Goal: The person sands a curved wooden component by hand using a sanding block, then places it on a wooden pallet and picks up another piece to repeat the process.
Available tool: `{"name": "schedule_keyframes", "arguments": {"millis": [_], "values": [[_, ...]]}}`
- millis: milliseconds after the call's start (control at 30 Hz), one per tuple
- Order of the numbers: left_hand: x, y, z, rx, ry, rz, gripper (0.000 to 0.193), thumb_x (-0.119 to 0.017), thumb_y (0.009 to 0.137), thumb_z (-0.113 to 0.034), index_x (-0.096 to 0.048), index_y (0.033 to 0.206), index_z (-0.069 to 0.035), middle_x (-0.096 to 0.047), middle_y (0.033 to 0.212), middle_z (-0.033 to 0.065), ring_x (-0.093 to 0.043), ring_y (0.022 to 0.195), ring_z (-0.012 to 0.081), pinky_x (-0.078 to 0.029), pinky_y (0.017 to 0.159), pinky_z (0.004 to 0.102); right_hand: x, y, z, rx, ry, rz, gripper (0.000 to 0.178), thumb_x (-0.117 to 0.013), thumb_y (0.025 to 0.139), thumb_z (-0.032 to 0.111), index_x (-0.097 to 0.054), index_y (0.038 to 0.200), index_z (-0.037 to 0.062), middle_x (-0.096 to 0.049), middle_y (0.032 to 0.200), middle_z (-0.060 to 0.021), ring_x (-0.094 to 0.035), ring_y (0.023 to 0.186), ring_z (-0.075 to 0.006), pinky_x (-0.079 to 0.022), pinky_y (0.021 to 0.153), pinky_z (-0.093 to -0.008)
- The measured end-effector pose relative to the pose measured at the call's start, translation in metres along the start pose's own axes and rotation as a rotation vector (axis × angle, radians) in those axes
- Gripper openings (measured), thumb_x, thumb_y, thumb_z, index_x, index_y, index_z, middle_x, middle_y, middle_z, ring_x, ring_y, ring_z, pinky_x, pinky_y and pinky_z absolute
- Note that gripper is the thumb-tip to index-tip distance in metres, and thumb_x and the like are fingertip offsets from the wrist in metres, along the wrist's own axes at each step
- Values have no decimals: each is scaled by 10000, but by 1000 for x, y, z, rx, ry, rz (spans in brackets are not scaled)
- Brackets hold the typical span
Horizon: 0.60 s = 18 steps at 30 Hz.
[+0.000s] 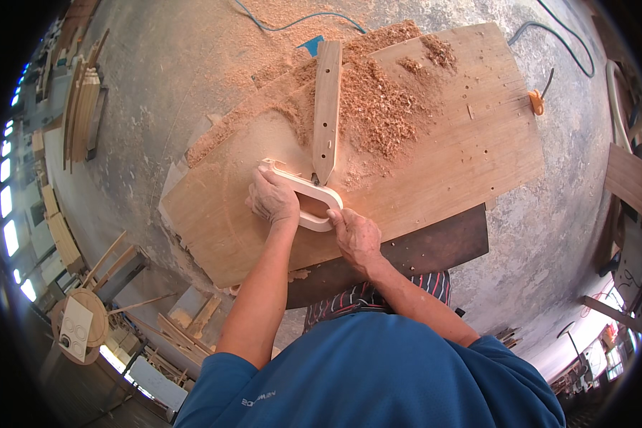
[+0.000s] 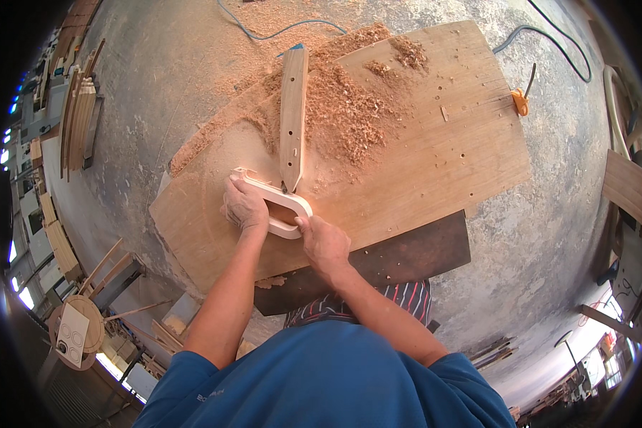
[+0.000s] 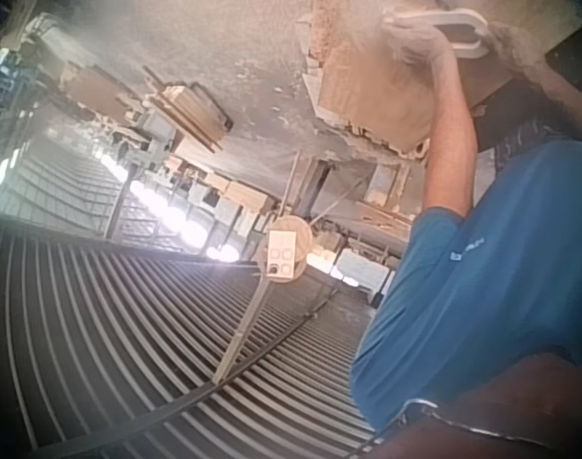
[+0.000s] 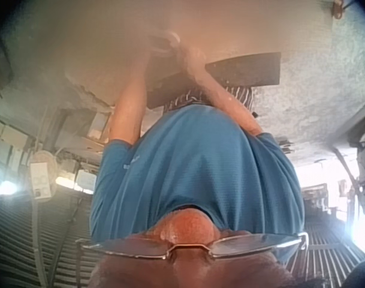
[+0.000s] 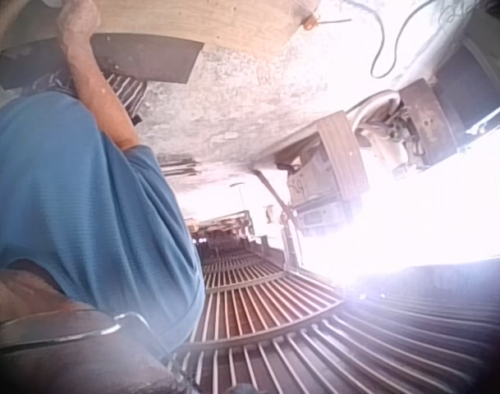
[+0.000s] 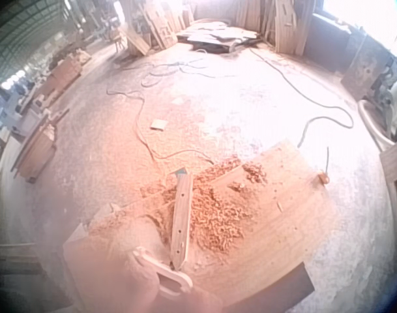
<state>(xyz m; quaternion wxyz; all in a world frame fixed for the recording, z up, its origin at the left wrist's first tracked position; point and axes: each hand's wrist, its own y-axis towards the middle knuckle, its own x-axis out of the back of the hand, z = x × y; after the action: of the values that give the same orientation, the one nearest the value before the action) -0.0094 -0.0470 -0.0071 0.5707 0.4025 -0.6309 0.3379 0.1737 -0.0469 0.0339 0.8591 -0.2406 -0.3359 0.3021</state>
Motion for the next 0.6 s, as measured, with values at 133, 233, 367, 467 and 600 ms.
{"name": "schedule_keyframes", "arguments": {"millis": [133,233,367,467,600], "values": [[1,1,-1,15,14,13,325,-428,1041,-308,-644,1030,-65,-697,864,190,-656,851,399,-454,847,520,1,0,2,-11,-3,10,491,-508,1035,489,-661,855,59,-676,769,-236,-660,773,-466,-491,689,-568],[4,1,-4,29,19,25,331,-425,1042,-313,-646,1033,-67,-698,866,190,-654,850,397,-454,853,520,1,1,2,-14,0,12,492,-506,1036,491,-662,857,60,-677,771,-236,-660,776,-467,-490,690,-570],[4,2,-2,19,9,15,333,-421,1041,-314,-645,1037,-68,-698,869,189,-653,850,396,-451,862,518,0,1,3,-12,6,14,487,-505,1038,485,-663,860,61,-678,770,-234,-658,772,-468,-489,685,-572],[3,2,0,22,13,8,327,-421,1040,-310,-643,1041,-69,-699,870,188,-652,850,399,-450,867,517,0,1,4,-4,2,11,483,-504,1040,478,-663,858,59,-675,764,-237,-655,764,-471,-484,678,-576],[4,3,-2,35,1,44,324,-420,1037,-306,-640,1046,-69,-701,876,186,-652,852,402,-450,869,517,-1,2,1,20,39,-9,484,-505,1041,471,-660,851,54,-668,751,-243,-651,751,-475,-479,673,-578]]}}
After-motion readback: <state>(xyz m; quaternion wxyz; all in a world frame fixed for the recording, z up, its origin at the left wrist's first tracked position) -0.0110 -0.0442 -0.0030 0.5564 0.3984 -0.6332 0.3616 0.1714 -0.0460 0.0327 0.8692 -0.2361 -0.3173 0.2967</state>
